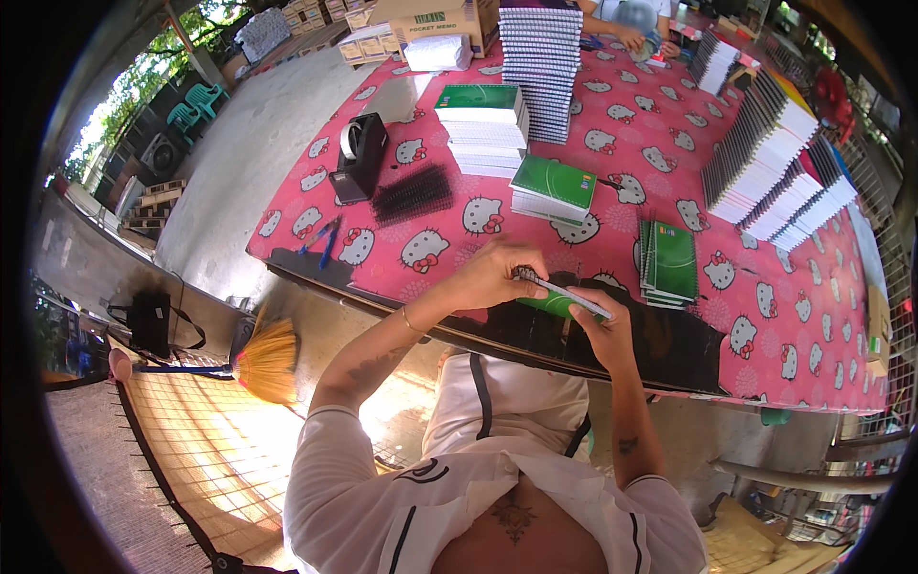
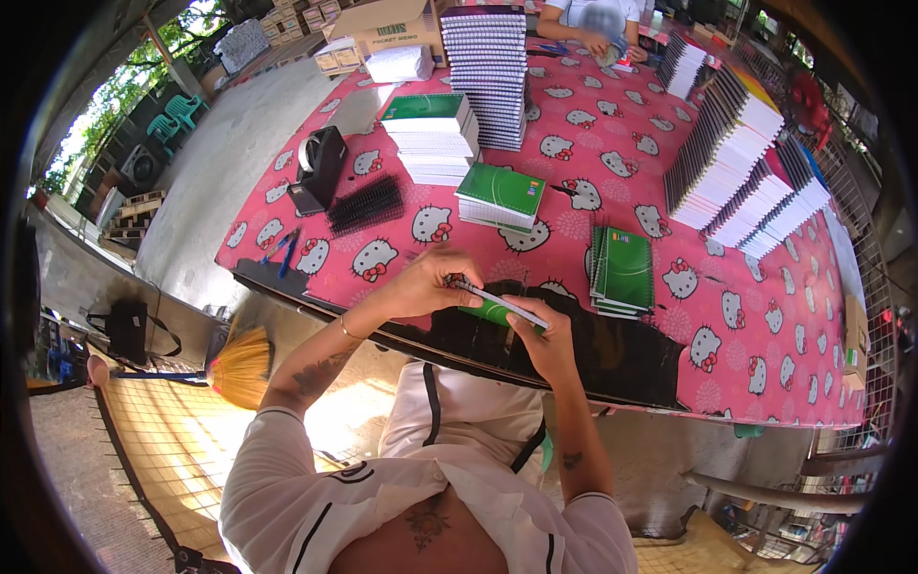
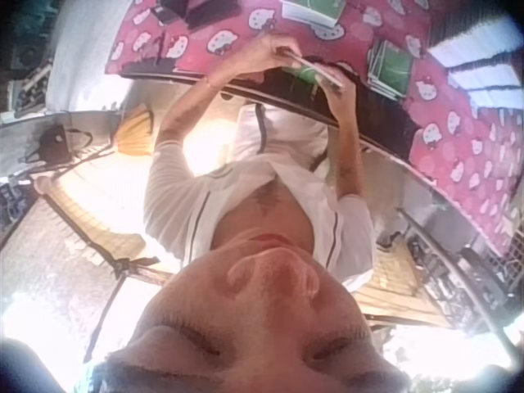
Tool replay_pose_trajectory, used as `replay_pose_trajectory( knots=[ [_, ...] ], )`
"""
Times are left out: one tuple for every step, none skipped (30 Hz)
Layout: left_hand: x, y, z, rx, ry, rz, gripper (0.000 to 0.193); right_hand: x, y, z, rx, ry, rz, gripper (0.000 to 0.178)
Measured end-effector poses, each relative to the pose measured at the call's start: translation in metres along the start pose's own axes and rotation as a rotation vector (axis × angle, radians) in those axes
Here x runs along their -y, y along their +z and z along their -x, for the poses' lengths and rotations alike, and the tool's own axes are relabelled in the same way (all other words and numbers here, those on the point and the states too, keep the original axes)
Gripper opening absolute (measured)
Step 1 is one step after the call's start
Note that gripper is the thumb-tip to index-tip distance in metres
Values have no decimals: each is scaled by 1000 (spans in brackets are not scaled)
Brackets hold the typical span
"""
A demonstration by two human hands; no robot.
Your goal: The person takes stacks of green notebooks from a cardboard box and places them on a table. They then use a handheld device to apply a small tag or staple to the edge of each notebook individually, creating a new stack of processed notebooks.
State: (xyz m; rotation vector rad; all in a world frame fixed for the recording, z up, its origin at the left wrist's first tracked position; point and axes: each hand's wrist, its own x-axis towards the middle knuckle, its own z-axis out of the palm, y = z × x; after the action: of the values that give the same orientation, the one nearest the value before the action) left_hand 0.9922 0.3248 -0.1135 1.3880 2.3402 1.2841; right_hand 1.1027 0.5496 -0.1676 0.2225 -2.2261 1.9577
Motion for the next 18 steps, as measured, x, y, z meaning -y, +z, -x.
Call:
replay_pose_trajectory(
  knots=[
    [1, -1, 1, 35, -30, -6, 22, -1, 0, 0, 4, -8, 0, 27],
    [2, -3, 2, 69, -59, -12, 26, -2, 1, 0, 8, -17, -1, 27],
    [3, -4, 3, 104, -89, -18, 30, -1, 1, 0, 0, 10, -20, 27],
    [-7, 0, -1, -30, -39, -331, 39, -1, -1, 1, -17, 37, -34, 26],
    [-20, 12, -2, -169, 13, -642, 49, -1, -3, 2, -35, 65, -49, 26],
    [-33, 23, 3, -313, 64, -958, 59, -3, -2, 2, -60, 46, -73, 26],
    [-33, 41, 18, -250, 22, -944, 67, -6, 1, 2, -79, 26, -98, 27],
    [-24, 65, 36, -191, -20, -930, 76, -7, 3, 1, -96, 5, -121, 27],
    [-16, 81, 47, -133, -58, -913, 85, -6, 5, 1, -100, 33, -138, 27],
    [-12, 86, 50, -153, -37, -914, 86, -5, 7, 2, -111, 55, -155, 28],
    [-7, 89, 52, -172, -17, -914, 88, -3, 8, 1, -121, 77, -173, 28],
    [-5, 90, 52, -190, -2, -913, 90, -5, 9, 0, -92, 66, -185, 28],
    [-19, 65, 29, -293, -53, -989, 91, -8, 10, 0, -66, 61, -197, 29],
    [-20, 61, 24, -273, -43, -999, 91, -11, 10, 1, -39, 55, -208, 29],
    [-21, 57, 24, -259, -47, -1015, 92, -4, 11, 2, -13, 160, -262, 29],
    [-21, 54, 19, -254, -40, -1029, 93, -2, 7, 1, -49, 142, -212, 30],
    [-17, 76, 39, -158, -23, -935, 93, -1, 3, 4, -84, 124, -164, 31],
    [-9, 94, 62, -30, 39, -946, 93, 0, 3, 1, -118, 87, -129, 31]
  ],
)
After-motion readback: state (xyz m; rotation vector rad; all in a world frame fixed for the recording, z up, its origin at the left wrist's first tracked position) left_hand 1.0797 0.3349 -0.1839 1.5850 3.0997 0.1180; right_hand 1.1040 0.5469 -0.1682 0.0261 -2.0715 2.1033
